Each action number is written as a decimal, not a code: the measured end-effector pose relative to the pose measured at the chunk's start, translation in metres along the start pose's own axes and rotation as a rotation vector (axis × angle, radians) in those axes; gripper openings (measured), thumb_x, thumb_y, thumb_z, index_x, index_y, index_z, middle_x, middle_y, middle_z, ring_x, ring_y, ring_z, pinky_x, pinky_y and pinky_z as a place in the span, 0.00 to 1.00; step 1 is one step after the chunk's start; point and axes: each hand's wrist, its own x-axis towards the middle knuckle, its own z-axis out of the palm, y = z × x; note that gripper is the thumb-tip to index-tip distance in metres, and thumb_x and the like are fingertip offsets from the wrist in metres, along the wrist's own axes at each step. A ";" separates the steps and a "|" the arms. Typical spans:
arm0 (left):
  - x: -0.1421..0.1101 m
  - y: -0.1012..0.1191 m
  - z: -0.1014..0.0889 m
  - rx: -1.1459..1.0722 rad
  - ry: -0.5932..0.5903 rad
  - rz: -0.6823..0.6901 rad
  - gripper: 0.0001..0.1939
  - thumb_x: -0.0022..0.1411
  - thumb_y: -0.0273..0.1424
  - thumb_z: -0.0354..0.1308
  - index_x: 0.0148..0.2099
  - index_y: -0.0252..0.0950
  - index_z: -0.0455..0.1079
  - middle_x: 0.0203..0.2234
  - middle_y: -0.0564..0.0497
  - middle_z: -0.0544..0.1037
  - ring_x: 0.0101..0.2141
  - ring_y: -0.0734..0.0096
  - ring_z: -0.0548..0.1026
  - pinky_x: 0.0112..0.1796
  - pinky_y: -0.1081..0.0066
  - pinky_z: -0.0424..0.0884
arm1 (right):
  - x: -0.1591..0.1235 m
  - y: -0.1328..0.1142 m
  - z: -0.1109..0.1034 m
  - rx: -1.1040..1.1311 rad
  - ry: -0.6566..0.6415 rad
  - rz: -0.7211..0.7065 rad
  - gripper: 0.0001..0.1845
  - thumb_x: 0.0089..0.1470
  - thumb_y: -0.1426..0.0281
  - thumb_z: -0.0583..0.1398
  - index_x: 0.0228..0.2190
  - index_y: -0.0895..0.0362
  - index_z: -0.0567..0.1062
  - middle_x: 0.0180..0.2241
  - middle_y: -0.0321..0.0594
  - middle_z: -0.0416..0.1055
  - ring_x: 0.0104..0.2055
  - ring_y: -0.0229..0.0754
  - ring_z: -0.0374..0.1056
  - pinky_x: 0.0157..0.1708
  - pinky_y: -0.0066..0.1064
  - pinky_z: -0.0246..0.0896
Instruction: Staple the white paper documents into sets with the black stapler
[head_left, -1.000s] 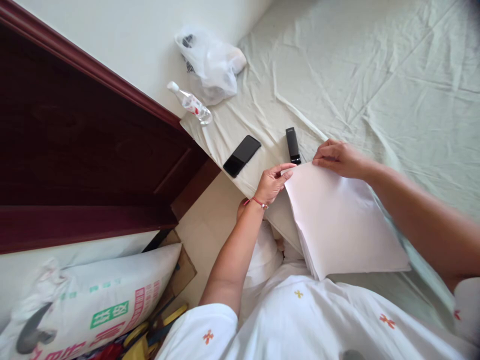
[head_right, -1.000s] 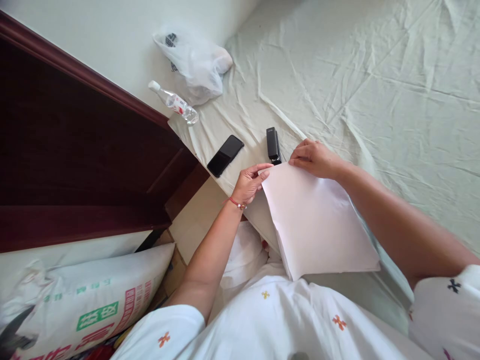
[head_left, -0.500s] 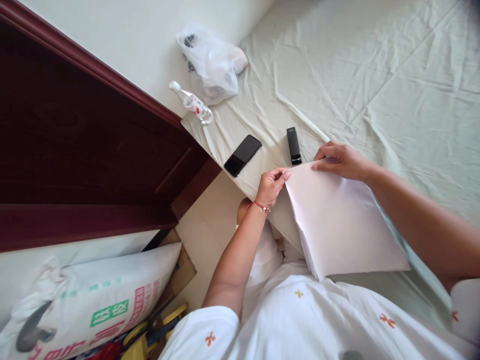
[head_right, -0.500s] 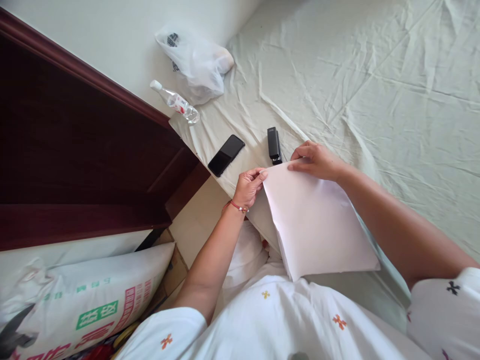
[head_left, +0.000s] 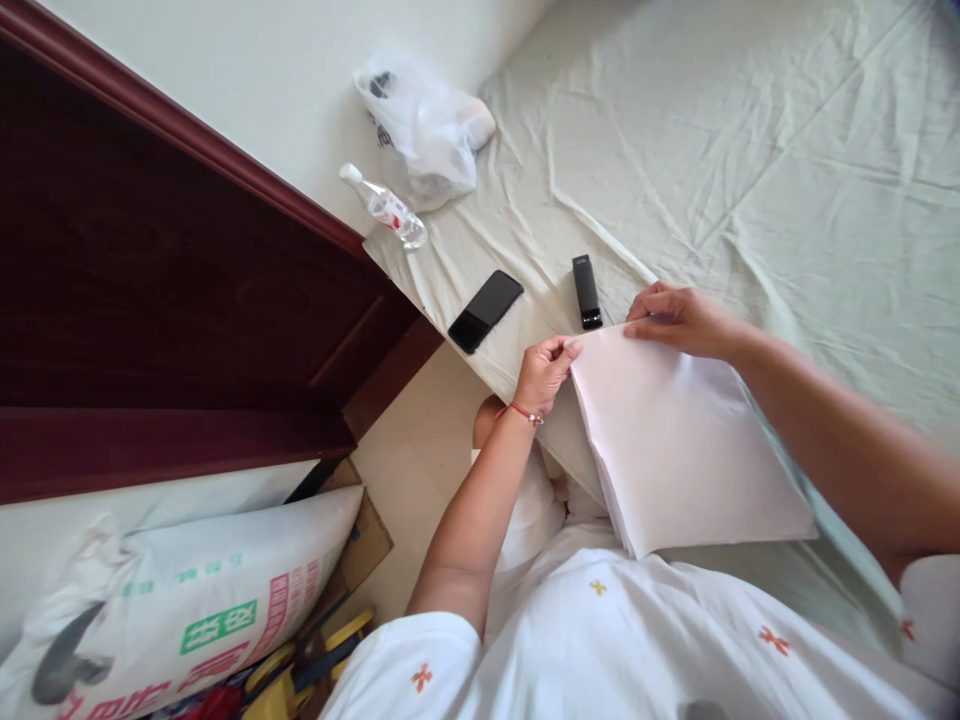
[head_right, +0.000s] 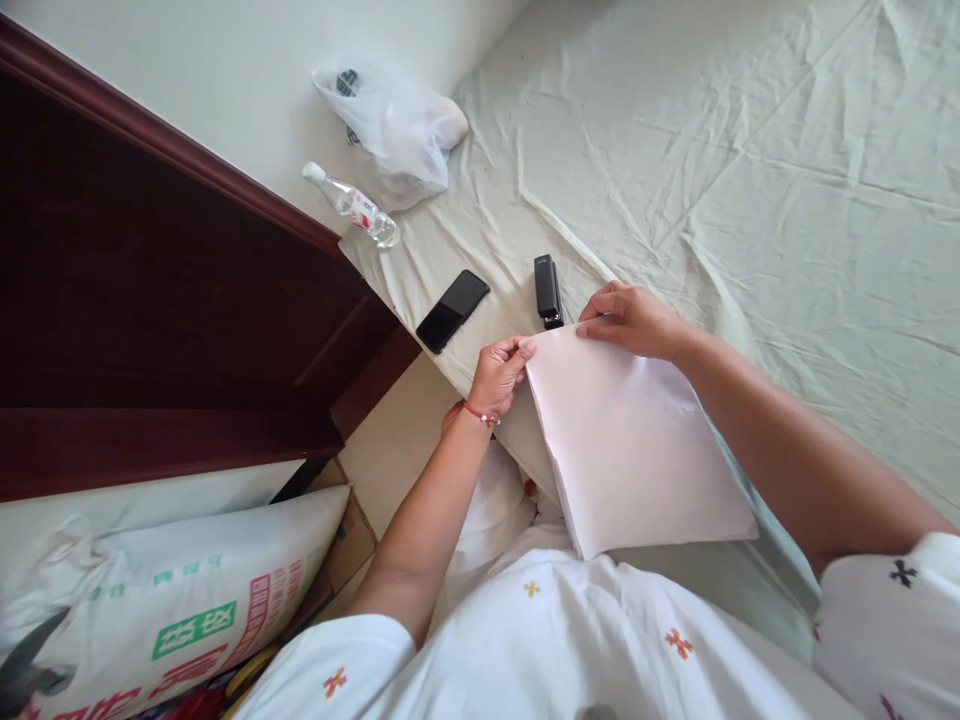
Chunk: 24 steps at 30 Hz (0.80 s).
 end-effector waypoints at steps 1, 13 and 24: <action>0.000 -0.001 0.000 0.010 -0.010 -0.003 0.26 0.43 0.46 0.80 0.33 0.30 0.79 0.19 0.59 0.65 0.20 0.85 0.55 0.20 0.75 0.46 | 0.000 -0.001 0.000 -0.042 -0.004 -0.017 0.22 0.59 0.48 0.62 0.40 0.50 0.85 0.47 0.47 0.79 0.47 0.55 0.76 0.49 0.47 0.71; 0.002 -0.003 -0.004 0.057 -0.047 0.007 0.34 0.40 0.54 0.80 0.38 0.30 0.83 0.18 0.59 0.65 0.19 0.85 0.56 0.20 0.76 0.51 | 0.002 -0.016 0.017 -0.370 0.026 -0.256 0.25 0.70 0.56 0.51 0.46 0.52 0.85 0.46 0.50 0.83 0.60 0.60 0.72 0.61 0.55 0.58; -0.043 -0.019 0.003 0.053 -0.120 -0.147 0.35 0.41 0.53 0.81 0.40 0.29 0.82 0.33 0.46 0.84 0.31 0.70 0.77 0.36 0.69 0.75 | 0.012 -0.040 -0.005 -0.134 0.094 -0.099 0.21 0.66 0.56 0.53 0.37 0.52 0.82 0.45 0.48 0.81 0.54 0.57 0.74 0.57 0.48 0.64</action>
